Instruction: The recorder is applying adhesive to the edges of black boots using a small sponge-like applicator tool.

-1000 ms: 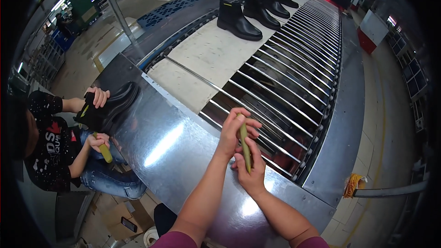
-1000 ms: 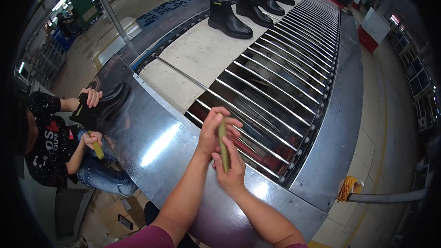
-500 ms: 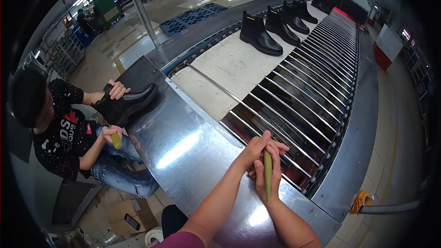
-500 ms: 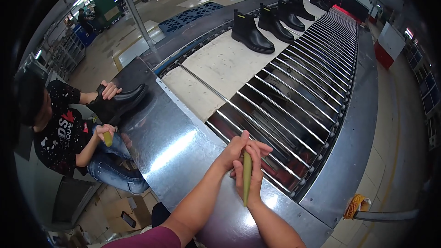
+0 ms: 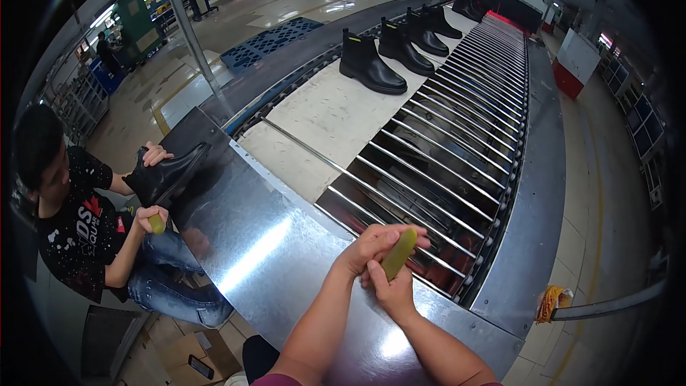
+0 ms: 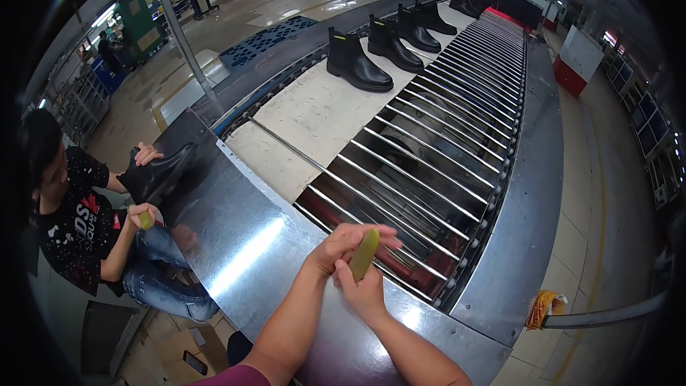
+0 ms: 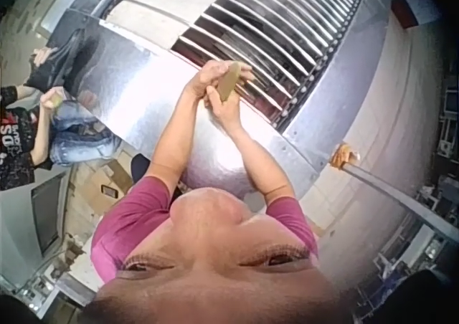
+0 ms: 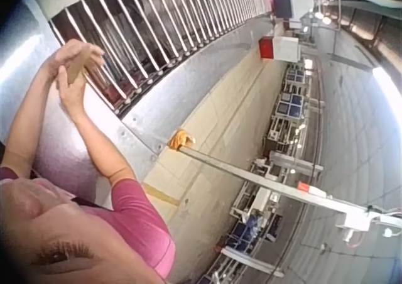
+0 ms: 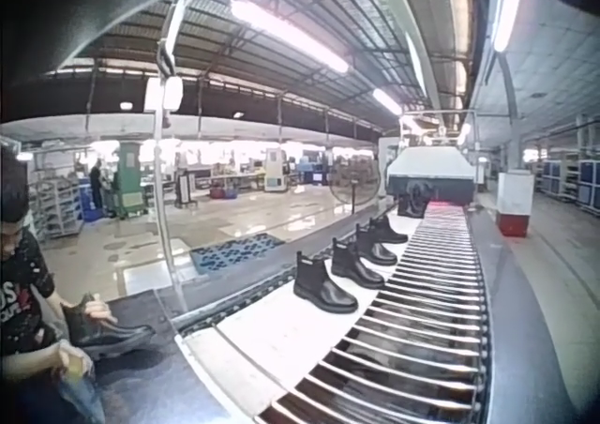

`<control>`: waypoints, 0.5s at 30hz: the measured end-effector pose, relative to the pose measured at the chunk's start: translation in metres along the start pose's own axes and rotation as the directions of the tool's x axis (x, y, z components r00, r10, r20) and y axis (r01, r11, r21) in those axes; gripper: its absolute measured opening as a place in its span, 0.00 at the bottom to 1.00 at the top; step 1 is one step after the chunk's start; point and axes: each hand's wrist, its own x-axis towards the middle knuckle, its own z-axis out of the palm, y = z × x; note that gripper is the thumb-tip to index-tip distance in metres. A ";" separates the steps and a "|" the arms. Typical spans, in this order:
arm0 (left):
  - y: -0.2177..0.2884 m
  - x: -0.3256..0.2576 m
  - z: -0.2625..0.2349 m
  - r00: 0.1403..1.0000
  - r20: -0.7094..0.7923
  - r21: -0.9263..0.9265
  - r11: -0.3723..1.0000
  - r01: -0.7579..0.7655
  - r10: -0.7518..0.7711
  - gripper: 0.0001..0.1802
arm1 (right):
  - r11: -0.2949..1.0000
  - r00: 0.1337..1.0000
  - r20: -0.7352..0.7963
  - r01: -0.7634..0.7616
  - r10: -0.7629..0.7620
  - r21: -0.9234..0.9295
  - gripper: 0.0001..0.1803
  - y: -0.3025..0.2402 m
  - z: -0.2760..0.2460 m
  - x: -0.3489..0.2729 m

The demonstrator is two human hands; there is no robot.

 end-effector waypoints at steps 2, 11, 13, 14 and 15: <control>0.003 -0.004 0.003 0.971 0.238 -0.139 0.988 0.070 -0.035 0.38 | 0.997 0.999 0.001 0.049 -0.050 -0.062 0.14 -0.005 -0.001 0.000; 0.000 0.001 -0.014 0.883 -0.435 -0.314 0.888 -0.335 0.179 0.17 | 0.969 0.996 -0.064 -0.037 0.054 0.244 0.27 -0.023 0.008 0.003; 0.000 -0.001 -0.011 0.912 -0.374 -0.331 0.894 -0.302 0.169 0.18 | 0.958 0.995 0.022 -0.095 0.093 0.270 0.26 -0.023 0.001 0.004; 0.000 0.000 -0.007 0.940 -0.301 -0.348 0.899 -0.265 0.161 0.18 | 0.945 0.987 0.101 -0.147 0.122 0.291 0.26 -0.023 -0.004 0.004; -0.002 0.000 -0.003 0.955 -0.255 -0.402 0.882 -0.244 0.148 0.17 | 0.947 0.987 0.097 -0.147 0.124 0.286 0.26 -0.014 -0.010 0.003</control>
